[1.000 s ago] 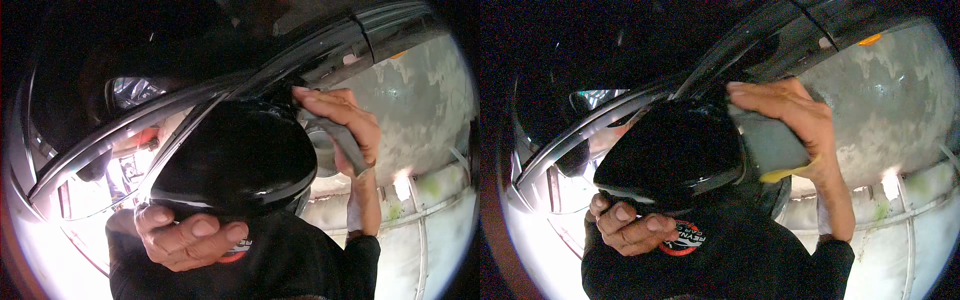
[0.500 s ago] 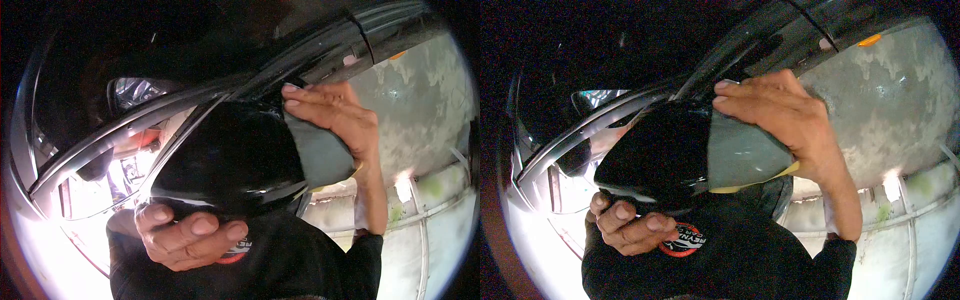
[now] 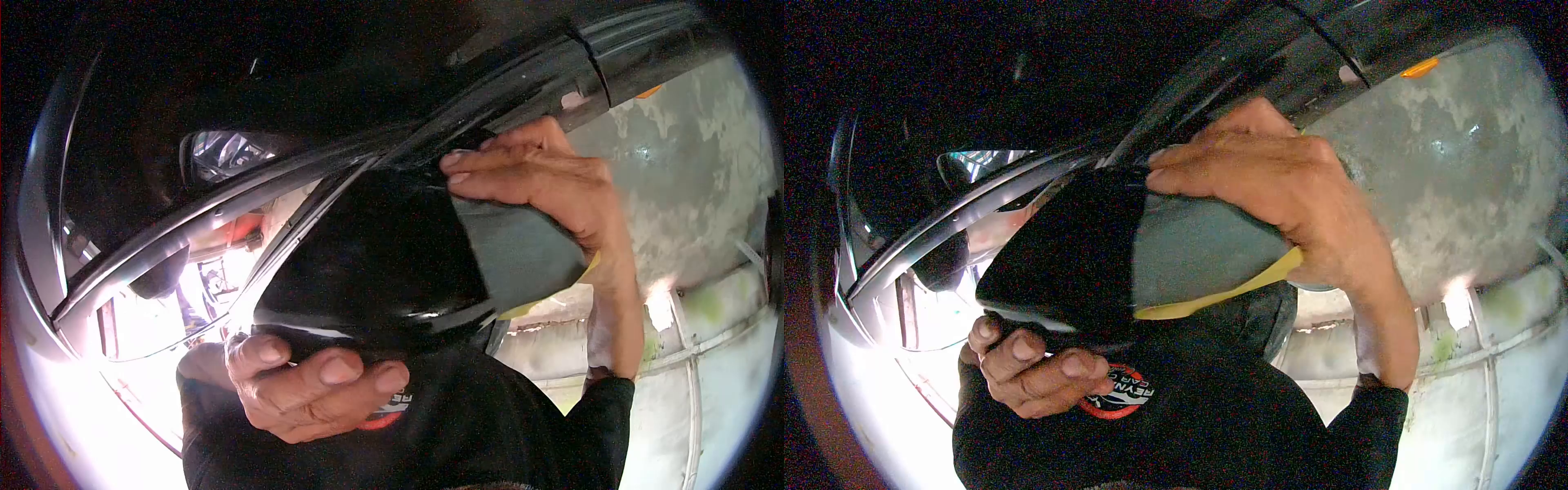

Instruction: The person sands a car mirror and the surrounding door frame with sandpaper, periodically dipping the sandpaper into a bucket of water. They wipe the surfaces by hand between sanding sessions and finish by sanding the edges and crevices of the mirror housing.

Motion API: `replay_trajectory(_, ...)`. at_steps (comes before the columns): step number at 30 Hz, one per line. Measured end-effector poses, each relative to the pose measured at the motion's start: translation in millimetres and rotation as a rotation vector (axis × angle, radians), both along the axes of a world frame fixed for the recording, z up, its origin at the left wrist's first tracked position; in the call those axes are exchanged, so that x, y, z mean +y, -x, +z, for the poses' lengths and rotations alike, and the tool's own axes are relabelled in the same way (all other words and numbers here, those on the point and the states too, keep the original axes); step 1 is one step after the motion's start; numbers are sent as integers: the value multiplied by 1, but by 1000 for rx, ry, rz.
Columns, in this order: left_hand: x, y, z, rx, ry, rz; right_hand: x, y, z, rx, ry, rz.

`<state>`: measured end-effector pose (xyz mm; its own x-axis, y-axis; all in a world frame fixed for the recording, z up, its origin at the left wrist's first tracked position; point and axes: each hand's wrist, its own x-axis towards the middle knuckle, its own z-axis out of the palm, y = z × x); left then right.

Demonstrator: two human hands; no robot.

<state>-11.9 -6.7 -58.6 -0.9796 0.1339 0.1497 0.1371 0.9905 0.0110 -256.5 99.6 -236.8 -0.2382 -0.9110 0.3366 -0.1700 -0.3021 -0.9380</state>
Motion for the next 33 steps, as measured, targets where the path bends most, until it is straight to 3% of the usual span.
replay_trajectory(7, 5, 7, -6, 83, -28, 127, -4, -9, 6, -32, 21, -42)
replay_trajectory(10, 5, 6, -8, 88, -51, 103, 4, -1, -13, -101, 38, 55)
replay_trajectory(13, 4, 5, -9, 120, -17, 84, 18, 0, -28, -76, 45, -205)
replay_trajectory(17, 3, 3, -15, 173, 10, 57, 28, -19, -19, -90, -32, -246)
replay_trajectory(20, 1, 4, -20, 209, 19, 37, 18, -24, -15, 88, 79, -228)
replay_trajectory(33, -4, 7, -20, 207, 19, 4, 17, -21, -22, 26, 46, -196)
